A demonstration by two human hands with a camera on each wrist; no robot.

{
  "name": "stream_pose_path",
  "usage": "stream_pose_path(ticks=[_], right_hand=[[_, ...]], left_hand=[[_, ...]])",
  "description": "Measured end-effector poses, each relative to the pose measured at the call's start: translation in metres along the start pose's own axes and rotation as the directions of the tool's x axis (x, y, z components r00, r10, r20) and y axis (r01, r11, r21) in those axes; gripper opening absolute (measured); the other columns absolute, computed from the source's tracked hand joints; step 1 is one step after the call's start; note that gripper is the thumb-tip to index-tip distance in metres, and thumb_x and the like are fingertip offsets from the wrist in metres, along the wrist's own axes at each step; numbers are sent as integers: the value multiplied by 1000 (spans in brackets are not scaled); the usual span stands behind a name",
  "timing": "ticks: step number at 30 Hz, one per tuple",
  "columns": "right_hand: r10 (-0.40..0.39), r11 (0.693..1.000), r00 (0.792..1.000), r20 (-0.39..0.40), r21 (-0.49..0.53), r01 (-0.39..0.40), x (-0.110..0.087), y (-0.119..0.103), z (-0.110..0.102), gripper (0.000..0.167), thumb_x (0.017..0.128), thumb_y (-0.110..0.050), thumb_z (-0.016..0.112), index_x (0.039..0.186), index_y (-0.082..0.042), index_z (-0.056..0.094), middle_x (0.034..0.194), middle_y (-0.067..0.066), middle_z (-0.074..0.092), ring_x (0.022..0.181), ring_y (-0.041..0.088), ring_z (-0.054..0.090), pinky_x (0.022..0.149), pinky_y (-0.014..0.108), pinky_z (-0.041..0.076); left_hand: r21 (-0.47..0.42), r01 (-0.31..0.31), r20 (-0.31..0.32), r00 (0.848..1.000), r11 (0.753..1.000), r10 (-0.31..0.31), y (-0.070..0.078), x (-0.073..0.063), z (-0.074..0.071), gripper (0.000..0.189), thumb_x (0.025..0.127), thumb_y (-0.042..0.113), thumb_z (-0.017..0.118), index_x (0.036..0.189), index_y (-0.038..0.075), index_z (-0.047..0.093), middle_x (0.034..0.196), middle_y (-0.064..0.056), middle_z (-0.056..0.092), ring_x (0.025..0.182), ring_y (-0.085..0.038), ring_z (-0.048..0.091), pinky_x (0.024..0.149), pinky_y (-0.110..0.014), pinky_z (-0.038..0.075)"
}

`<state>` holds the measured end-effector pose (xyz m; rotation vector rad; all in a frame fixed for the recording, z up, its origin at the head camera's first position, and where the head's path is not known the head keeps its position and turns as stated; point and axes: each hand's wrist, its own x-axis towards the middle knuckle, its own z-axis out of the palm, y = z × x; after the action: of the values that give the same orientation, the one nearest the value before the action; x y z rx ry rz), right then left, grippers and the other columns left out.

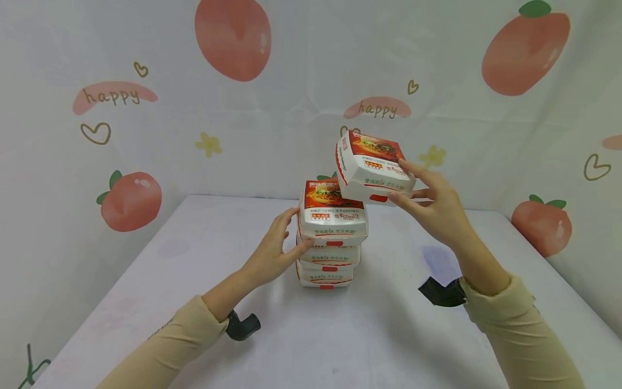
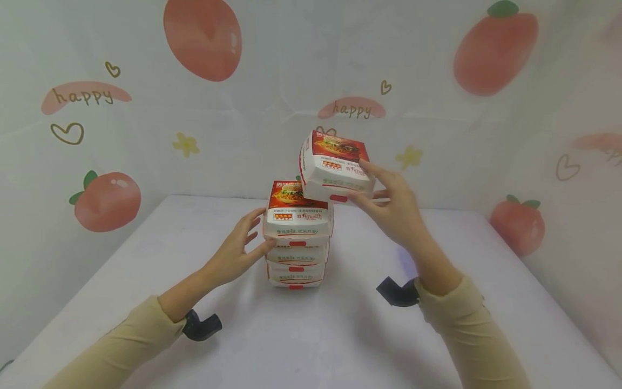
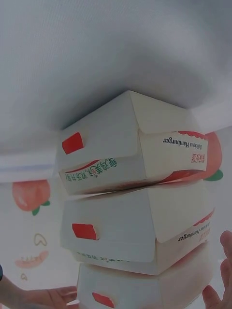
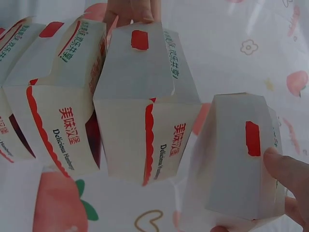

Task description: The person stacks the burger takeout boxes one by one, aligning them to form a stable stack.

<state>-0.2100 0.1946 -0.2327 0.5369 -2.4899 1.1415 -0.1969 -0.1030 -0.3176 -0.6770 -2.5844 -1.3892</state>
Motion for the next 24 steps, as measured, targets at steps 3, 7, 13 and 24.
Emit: stream_pose_path(ticks=[3,7,13,24], right_hand=[[-14,1000,1000,7,-8,14,0,-3,3,65,86,-26,67,144,-27,37,140,18,38,96,34,61,69,2,45],[-36,999,999,5,-1,36,1,-8,6,64,86,-24,68,143,-25,38,140,18,39,96,35,61,70,2,45],[-43,999,999,17,-12,43,1,-13,13,64,85,-27,68,142,-27,39,138,15,42,97,32,61,71,3,45],[-61,997,998,28,-46,62,3,-22,22,62,85,-28,68,141,-27,41,129,15,47,96,31,61,83,46,56]], left_hand=[[0,-1,-1,1000,1000,1,-1,1,0,71,91,32,60,146,12,21,151,-12,24,140,-34,25,110,-52,34],[-3,-8,-1,1000,1000,8,0,1,0,71,91,32,60,146,12,21,151,-11,24,140,-34,25,110,-52,34],[-10,-4,2,1000,1000,4,0,1,0,69,91,33,59,146,13,21,151,-10,24,140,-32,24,111,-52,33],[-12,-7,1,1000,1000,7,0,0,0,68,92,32,59,146,13,22,151,-10,25,140,-32,24,111,-52,34]])
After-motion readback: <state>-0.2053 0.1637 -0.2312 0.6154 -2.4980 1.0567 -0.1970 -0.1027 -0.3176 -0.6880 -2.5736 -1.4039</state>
